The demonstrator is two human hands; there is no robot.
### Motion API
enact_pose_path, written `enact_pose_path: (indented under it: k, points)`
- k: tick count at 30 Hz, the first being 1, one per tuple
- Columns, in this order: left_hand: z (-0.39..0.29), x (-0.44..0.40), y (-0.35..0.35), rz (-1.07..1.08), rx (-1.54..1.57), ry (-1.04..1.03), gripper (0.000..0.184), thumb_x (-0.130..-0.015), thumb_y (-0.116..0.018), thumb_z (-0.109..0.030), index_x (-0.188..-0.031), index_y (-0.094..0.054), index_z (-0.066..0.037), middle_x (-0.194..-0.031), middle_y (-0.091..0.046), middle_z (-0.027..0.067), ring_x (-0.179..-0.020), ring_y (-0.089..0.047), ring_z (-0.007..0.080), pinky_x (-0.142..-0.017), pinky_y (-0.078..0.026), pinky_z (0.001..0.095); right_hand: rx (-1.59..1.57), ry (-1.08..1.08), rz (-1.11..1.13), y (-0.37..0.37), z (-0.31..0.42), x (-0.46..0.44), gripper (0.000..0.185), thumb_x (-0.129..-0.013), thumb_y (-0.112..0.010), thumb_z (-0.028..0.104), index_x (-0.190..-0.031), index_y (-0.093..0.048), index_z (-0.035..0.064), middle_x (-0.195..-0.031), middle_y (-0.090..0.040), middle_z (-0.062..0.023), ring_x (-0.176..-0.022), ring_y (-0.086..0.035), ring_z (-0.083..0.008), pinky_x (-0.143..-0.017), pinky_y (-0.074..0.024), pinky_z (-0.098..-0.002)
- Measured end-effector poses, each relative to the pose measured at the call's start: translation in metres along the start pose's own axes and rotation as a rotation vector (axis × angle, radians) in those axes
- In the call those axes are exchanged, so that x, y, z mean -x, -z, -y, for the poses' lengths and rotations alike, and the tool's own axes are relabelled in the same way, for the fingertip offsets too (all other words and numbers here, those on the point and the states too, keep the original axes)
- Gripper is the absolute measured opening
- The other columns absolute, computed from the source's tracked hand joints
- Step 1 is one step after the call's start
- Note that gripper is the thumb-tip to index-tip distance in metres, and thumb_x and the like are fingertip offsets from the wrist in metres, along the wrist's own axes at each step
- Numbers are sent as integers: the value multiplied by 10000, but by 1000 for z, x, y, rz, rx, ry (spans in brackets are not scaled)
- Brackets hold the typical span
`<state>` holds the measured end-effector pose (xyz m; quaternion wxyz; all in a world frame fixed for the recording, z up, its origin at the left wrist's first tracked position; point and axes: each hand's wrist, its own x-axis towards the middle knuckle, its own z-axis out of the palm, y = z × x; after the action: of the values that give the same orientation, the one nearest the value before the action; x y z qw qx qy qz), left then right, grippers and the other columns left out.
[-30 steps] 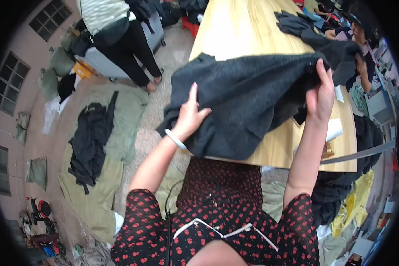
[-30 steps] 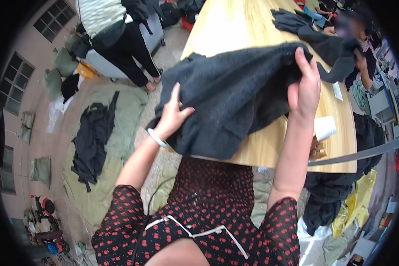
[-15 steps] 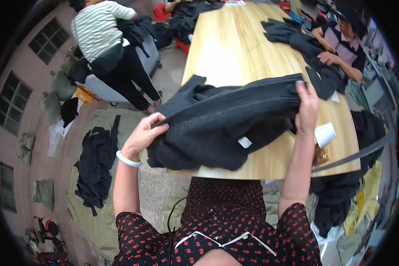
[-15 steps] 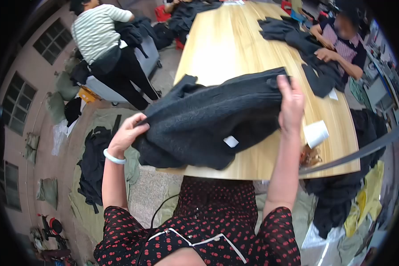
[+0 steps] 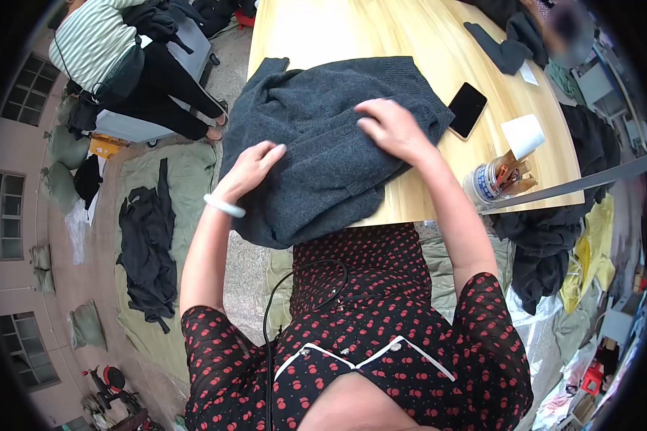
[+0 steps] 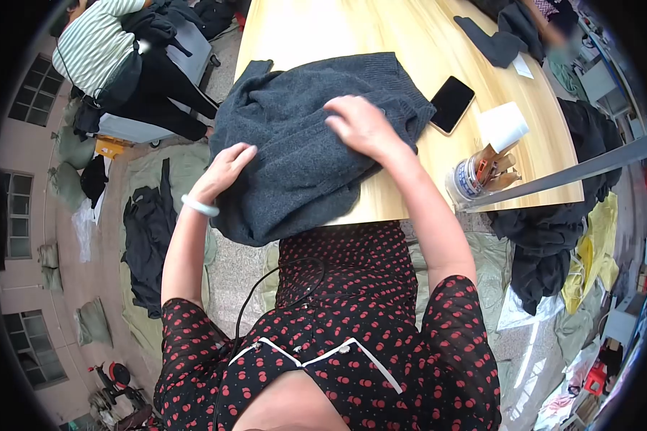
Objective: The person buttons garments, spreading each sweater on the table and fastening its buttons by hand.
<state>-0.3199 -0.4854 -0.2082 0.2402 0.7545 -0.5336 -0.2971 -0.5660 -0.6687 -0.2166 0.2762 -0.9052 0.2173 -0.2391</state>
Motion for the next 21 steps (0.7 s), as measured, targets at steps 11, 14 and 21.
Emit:
enact_pose_path:
  k: [11, 14, 21]
  points:
    - [-49, -75, -44, 67, 43, -82, 390, -840, -638, -312, -992, -618, 46, -841, -635, 111, -810, -581, 173, -746, -466, 303, 135, 266, -120, -14, 12, 47, 134, -736, -680, 155, -842, -638, 84, -756, -544, -71, -763, -532, -251, -763, -426, -359]
    - [-54, -84, -54, 57, -43, -150, 504, -745, -697, -413, -909, -624, 57, -844, -640, 221, -798, -621, 293, -739, -480, 355, 131, 225, -65, -21, 7, 53, 116, -740, -675, 157, -827, -643, 87, -759, -543, -68, -768, -533, -249, -753, -426, -356]
    - [-67, -89, -68, 38, -93, -269, 460, -680, -725, -365, -755, -583, 66, -814, -603, 262, -795, -596, 371, -708, -455, 429, 222, 181, -115, -31, 10, 44, 91, -701, -545, 120, -645, -606, 80, -675, -601, -135, -675, -589, -314, -685, -467, -417]
